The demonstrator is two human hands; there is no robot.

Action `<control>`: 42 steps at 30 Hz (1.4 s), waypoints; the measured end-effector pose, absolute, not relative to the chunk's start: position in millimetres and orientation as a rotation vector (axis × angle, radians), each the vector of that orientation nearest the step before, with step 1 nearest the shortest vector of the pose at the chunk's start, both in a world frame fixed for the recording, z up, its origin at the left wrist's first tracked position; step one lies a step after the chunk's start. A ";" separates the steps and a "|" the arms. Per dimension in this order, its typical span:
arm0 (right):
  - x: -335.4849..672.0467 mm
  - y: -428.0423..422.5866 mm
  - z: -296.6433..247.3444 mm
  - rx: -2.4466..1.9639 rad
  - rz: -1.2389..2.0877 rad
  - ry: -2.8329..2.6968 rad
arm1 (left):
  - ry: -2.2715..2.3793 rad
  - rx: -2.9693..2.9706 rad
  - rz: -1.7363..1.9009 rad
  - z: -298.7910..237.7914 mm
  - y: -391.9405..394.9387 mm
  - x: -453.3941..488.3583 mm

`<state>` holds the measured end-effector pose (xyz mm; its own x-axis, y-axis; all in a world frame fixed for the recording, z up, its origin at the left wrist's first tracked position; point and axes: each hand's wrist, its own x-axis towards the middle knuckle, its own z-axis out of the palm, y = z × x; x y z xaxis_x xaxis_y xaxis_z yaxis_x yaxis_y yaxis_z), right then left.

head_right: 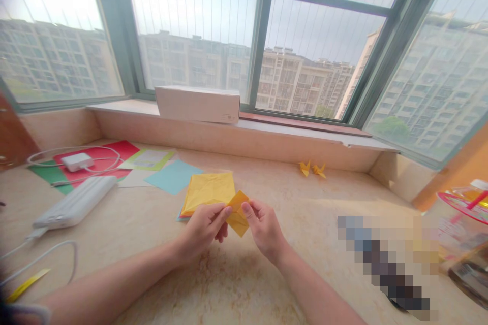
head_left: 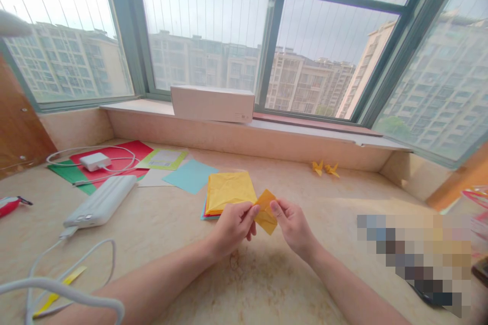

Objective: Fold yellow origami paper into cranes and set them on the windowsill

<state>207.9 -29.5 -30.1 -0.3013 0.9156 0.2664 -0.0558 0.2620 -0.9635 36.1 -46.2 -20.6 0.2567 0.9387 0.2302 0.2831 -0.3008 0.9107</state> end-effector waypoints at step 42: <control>194.6 -32.5 -31.0 -0.746 1.301 -1.424 | 1.218 1.747 0.988 -37.5 -33.2 30.9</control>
<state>194.6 -32.5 -31.0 -0.2845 0.9198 0.2701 -0.1860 0.2235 -0.9568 30.9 -33.2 -37.5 0.2406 0.9568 0.1630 0.3567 -0.2434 0.9019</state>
